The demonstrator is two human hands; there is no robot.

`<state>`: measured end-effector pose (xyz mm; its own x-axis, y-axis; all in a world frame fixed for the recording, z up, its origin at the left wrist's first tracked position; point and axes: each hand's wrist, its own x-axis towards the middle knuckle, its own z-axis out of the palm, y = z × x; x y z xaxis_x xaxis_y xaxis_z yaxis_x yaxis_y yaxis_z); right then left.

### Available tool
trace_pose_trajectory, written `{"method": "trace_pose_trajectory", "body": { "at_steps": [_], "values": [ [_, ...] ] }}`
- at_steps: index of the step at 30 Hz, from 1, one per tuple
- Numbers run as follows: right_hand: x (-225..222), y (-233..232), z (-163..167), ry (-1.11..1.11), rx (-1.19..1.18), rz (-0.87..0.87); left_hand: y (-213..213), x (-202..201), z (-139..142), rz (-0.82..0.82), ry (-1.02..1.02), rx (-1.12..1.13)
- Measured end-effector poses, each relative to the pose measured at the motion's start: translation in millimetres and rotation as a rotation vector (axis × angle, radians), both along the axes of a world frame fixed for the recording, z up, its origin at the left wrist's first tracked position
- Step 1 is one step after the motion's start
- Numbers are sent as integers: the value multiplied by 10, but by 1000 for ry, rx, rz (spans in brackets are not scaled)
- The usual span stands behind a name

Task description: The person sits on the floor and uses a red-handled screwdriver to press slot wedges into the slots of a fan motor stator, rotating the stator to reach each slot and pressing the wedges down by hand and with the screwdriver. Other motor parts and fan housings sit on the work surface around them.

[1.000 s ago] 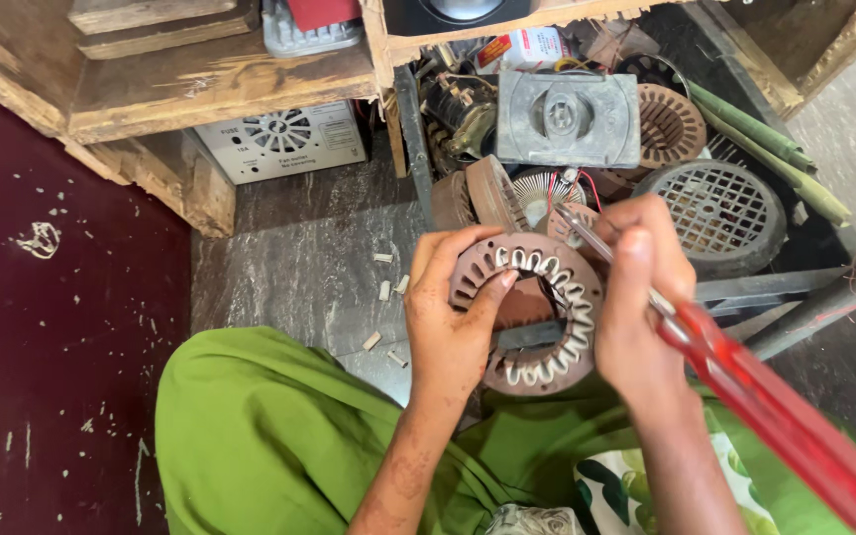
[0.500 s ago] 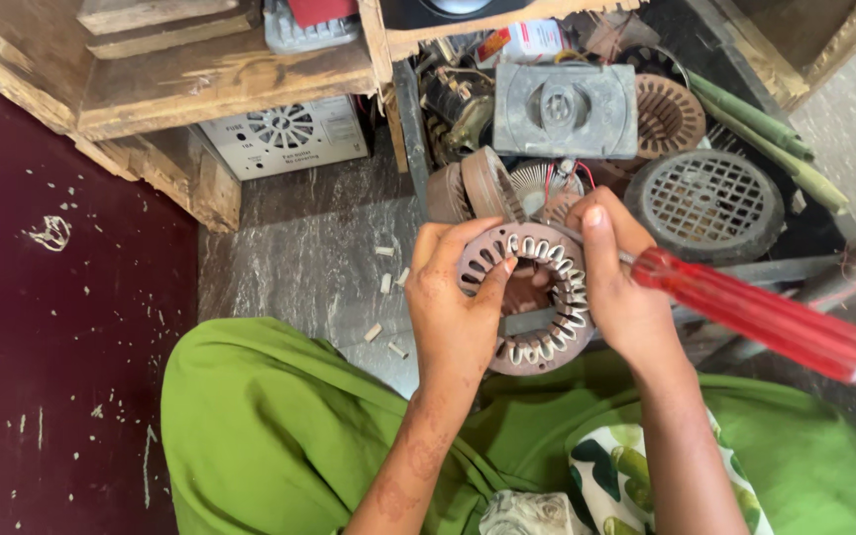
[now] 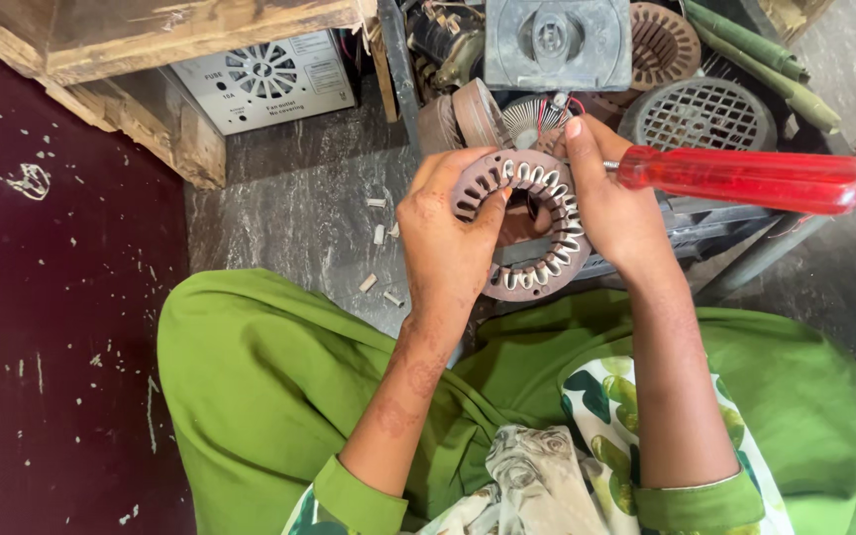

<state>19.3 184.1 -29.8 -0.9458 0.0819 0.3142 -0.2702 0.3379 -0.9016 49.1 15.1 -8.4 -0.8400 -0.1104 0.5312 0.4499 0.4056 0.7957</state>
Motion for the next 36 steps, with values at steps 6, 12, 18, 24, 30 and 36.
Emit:
{"method": "trace_pose_trajectory", "body": {
  "at_steps": [6,12,18,24,30,36],
  "values": [
    [114,7,3,117,73,12,-53,64,-4,-55,25,2],
    [133,-30,12,91,-5,48,-101,89,-23,-122,-40,36],
    [123,-30,-31,46,-11,62,-91,83,-51,-28,-25,-66],
    [206,-35,-52,123,37,13,-54,138,-26,45,18,-216],
    [223,-46,15,152,29,48,-28,135,15,55,-23,-247],
    [194,-34,28,137,31,37,-56,137,35,-28,44,-184]
  ]
}}
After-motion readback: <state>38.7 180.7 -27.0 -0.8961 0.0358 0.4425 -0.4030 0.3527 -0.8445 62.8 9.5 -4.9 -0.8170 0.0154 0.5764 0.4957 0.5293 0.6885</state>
